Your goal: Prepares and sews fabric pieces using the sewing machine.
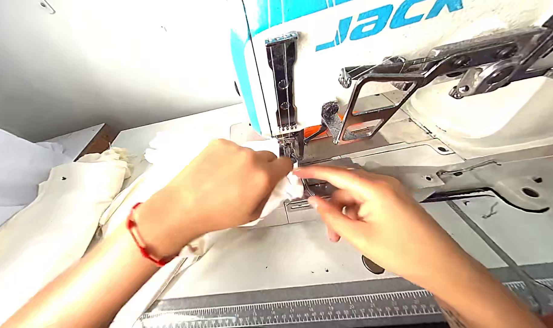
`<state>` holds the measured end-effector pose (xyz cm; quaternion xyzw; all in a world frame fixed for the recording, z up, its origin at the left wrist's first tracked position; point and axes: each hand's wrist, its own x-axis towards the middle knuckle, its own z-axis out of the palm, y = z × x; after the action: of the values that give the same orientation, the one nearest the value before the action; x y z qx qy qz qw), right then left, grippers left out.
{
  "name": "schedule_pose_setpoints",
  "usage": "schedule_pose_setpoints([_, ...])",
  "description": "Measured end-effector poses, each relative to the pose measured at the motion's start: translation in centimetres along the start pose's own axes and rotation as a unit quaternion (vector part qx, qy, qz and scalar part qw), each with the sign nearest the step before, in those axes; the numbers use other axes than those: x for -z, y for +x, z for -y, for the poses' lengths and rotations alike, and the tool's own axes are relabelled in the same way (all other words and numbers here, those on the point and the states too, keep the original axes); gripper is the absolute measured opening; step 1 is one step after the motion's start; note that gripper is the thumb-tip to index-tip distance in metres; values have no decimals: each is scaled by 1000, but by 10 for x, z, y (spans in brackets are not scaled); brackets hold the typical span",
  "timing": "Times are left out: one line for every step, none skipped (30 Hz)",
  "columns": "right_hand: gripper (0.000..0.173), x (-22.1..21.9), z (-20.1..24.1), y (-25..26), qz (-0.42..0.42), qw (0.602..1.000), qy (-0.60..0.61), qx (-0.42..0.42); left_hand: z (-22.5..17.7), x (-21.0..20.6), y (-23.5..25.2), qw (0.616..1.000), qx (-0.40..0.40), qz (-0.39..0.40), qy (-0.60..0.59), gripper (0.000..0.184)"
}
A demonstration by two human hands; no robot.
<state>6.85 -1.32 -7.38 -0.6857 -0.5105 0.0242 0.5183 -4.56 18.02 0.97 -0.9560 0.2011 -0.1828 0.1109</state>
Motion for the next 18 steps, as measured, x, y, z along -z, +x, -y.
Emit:
schedule_pose_setpoints([28, 2, 3, 6, 54, 998, 35, -17, 2, 12, 1, 1000, -6, -2, 2, 19])
schedule_pose_setpoints([23, 3, 5, 10, 94, 992, 70, -36, 4, 23, 3, 1000, -12, -4, 4, 19])
schedule_pose_setpoints([17, 3, 7, 14, 114, 988, 95, -49, 4, 29, 4, 1000, -18, -7, 12, 20])
schedule_pose_setpoints([9, 4, 8, 17, 129, 983, 119, -59, 3, 30, 5, 1000, -20, -9, 21, 20])
schedule_pose_setpoints([3, 4, 9, 18, 149, 975, 147, -71, 1, 28, 5, 999, -18, -16, 24, 20])
schedule_pose_setpoints([3, 5, 8, 17, 172, 966, 174, -85, -4, 24, 2, 999, -9, -35, 17, 21])
schedule_pose_setpoints([4, 5, 8, 15, 193, 956, 196, -105, -12, 19, -4, 998, 5, -66, -5, 23])
schedule_pose_setpoints([4, 5, 8, 11, 205, 946, 217, -128, -26, 12, -14, 993, 21, -108, -41, 25])
schedule_pose_setpoints([6, 6, 7, 7, 203, 938, 240, -148, -44, 0, -26, 984, 33, -151, -88, 28])
schedule_pose_setpoints([7, 5, 8, 2, 186, 932, 265, -162, -65, -18, -39, 974, 35, -180, -135, 33])
schedule_pose_setpoints([6, 4, 8, -2, 158, 929, 292, -163, -85, -40, -47, 964, 29, -199, -172, 35])
schedule_pose_setpoints([5, 1, 11, -6, 122, 926, 318, -163, -101, -63, -51, 960, 41, -220, -170, 34])
schedule_pose_setpoints([5, -3, 14, -9, 87, 924, 339, -158, -112, -84, -52, 956, 86, -245, -139, 31])
schedule_pose_setpoints([5, -7, 18, -11, 60, 924, 347, -149, -120, -100, -51, 943, 160, -274, -98, 26])
schedule_pose_setpoints([6, -12, 21, -13, 42, 930, 340, -133, -122, -110, -44, 923, 232, -302, -58, 22])
schedule_pose_setpoints([8, -16, 23, -13, 27, 937, 328, -120, -121, -114, -35, 900, 287, -327, -26, 18])
schedule_pose_setpoints([11, -20, 25, -13, 18, 940, 321, -111, -119, -114, -27, 879, 323, -350, -11, 16])
schedule_pose_setpoints([11, -23, 26, -12, 11, 942, 316, -108, -117, -113, -19, 865, 343, -366, -7, 15])
